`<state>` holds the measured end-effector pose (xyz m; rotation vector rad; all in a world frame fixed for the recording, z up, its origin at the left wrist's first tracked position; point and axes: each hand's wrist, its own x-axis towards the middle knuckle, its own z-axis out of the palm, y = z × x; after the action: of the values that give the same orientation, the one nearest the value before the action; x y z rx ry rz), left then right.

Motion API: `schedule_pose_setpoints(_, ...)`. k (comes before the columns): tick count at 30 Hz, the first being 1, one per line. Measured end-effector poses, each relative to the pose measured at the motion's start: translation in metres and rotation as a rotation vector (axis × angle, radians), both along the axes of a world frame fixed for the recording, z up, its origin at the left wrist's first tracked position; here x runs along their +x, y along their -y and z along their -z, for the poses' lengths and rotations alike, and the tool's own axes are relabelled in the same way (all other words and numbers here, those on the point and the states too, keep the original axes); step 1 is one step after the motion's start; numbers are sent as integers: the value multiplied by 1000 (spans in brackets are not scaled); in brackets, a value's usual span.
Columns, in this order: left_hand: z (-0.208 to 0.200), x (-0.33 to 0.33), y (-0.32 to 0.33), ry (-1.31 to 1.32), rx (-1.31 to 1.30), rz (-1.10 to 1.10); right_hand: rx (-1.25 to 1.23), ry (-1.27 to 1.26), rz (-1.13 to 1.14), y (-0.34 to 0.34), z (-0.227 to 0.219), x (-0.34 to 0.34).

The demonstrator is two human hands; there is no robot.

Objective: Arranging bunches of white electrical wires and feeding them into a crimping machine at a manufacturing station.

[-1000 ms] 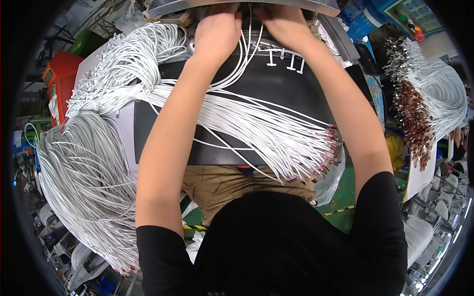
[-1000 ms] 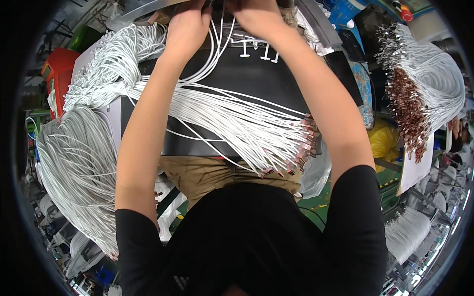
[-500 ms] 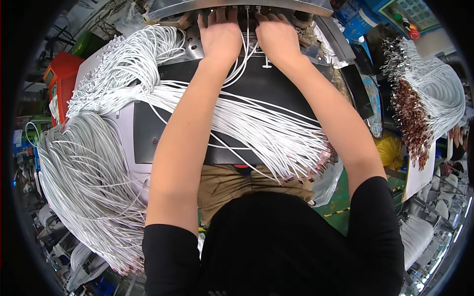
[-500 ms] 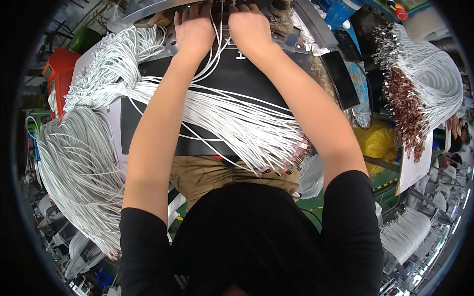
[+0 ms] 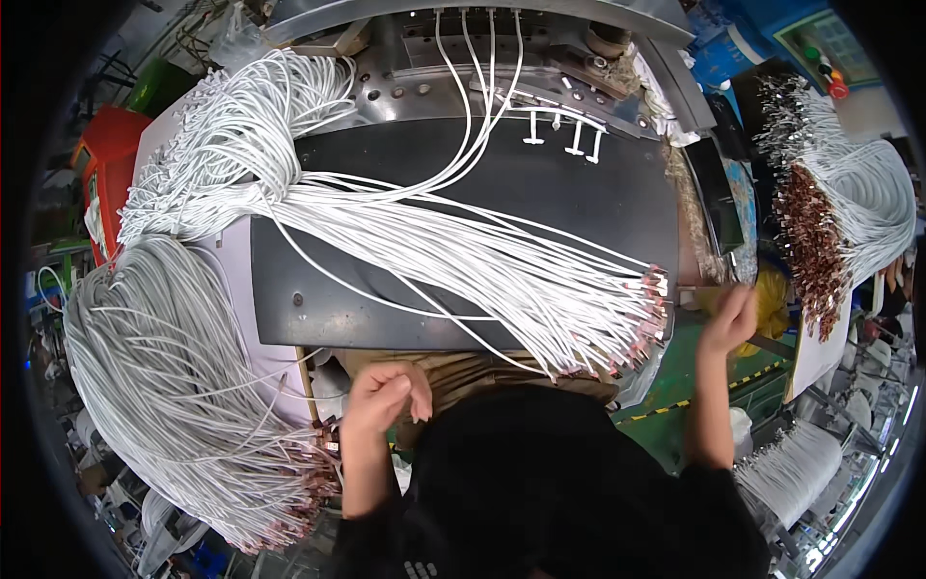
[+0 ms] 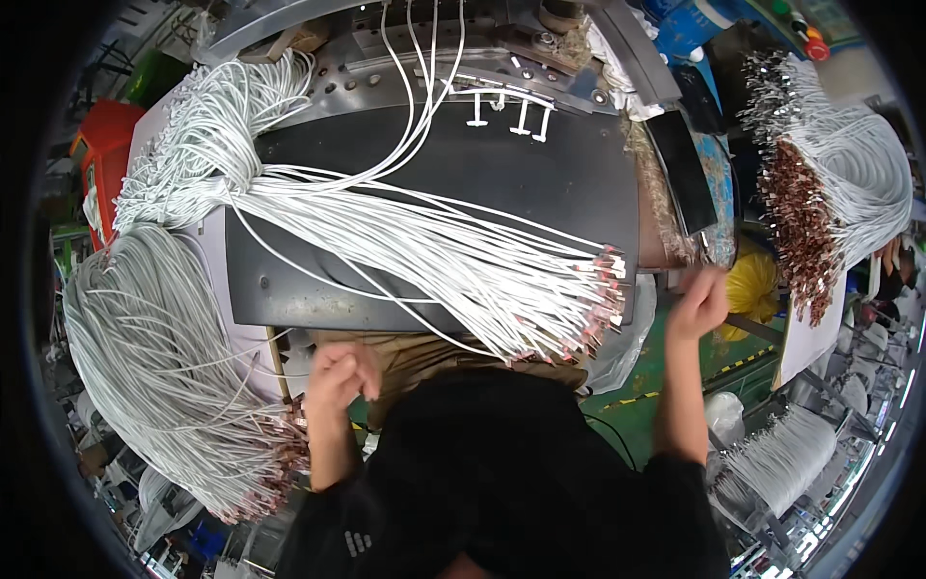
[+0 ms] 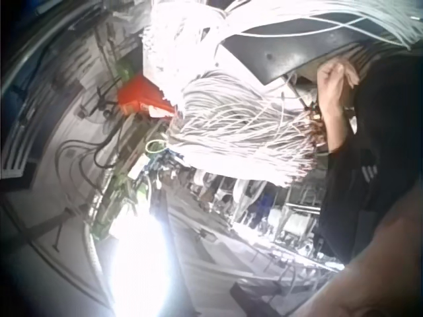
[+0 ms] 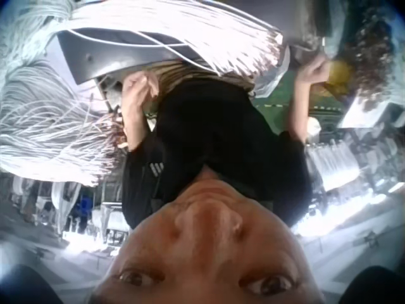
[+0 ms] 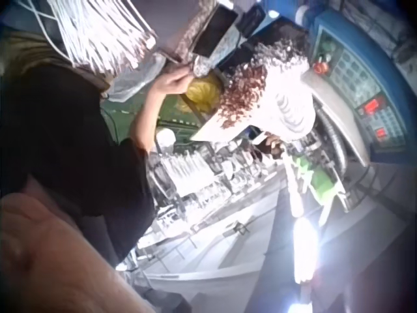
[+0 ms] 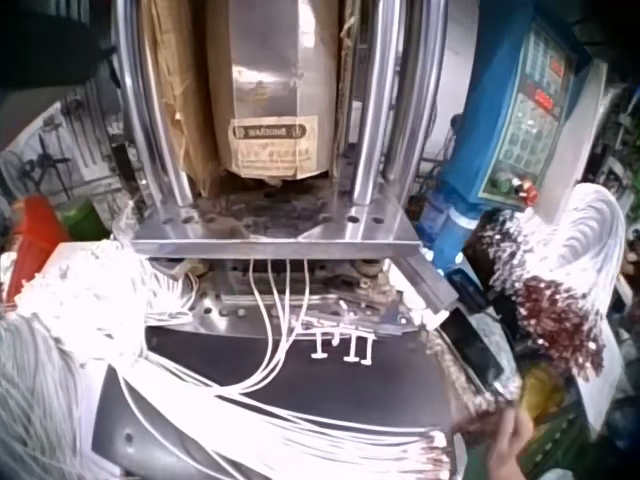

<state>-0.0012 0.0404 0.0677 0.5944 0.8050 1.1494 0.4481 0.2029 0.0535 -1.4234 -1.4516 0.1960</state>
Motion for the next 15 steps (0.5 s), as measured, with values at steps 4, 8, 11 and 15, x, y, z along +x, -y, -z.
schedule_pose_setpoints(4,65,6,36,29,-301,-468,-447,364,-318,97,66,2)
schedule_pose_setpoints(8,85,-1,32,-107,-273,-690,-725,-28,-436,139,113,-21)
schedule_pose_setpoints(11,88,-10,28,-209,-254,-738,-357,811,-582,130,125,-15)
schedule_pose_setpoints(15,90,-8,25,-292,-371,-810,-353,987,-598,115,123,-6)
